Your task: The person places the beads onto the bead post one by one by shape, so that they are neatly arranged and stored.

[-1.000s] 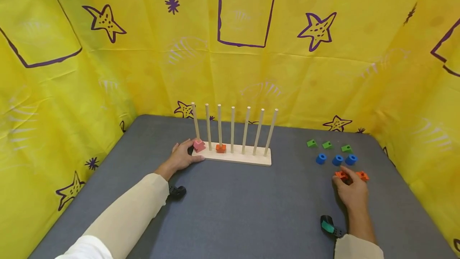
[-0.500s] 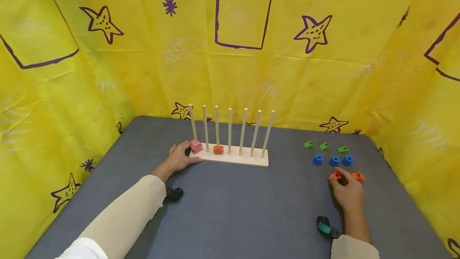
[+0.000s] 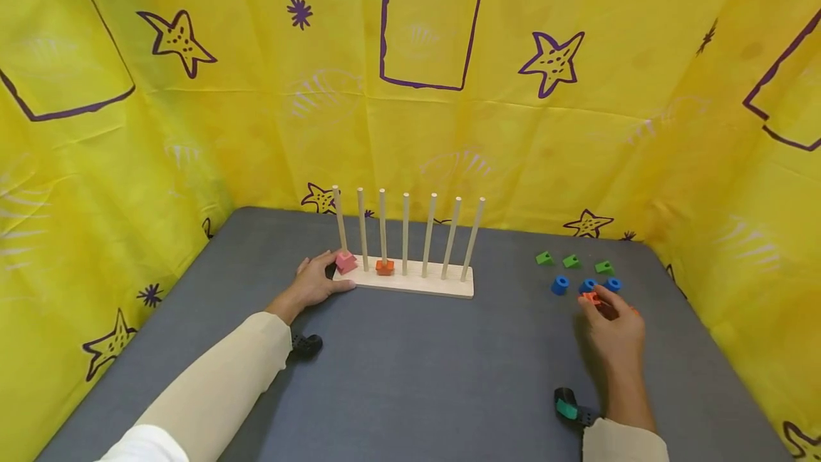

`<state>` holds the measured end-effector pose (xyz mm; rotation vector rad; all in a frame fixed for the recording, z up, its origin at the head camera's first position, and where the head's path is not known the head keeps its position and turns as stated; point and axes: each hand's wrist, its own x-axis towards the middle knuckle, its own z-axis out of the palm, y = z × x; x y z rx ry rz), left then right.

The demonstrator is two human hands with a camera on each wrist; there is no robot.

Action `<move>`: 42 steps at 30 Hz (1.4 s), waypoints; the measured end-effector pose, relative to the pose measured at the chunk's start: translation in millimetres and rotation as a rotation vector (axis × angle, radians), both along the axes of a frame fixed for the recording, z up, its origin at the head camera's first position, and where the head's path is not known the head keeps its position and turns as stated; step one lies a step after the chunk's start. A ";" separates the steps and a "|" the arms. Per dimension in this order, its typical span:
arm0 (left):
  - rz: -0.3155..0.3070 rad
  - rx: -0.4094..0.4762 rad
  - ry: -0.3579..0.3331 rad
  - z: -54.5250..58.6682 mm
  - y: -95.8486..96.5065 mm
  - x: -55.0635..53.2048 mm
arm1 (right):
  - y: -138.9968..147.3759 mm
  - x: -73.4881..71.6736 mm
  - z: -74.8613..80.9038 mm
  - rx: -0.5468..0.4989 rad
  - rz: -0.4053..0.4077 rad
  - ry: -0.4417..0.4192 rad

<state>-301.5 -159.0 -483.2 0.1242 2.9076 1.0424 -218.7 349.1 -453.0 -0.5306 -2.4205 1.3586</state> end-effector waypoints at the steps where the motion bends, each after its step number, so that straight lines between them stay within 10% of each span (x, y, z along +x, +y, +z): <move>1: 0.001 -0.001 -0.005 0.4 0.1 0.0 | -3.2 0.9 4.4 -0.002 0.010 0.012; 16: 0.011 0.018 -0.015 3.9 0.3 3.7 | -57.9 12.2 76.9 0.040 0.234 0.304; 42: 0.010 0.014 -0.028 2.4 1.6 1.5 | -116.9 3.4 140.7 0.116 0.451 0.596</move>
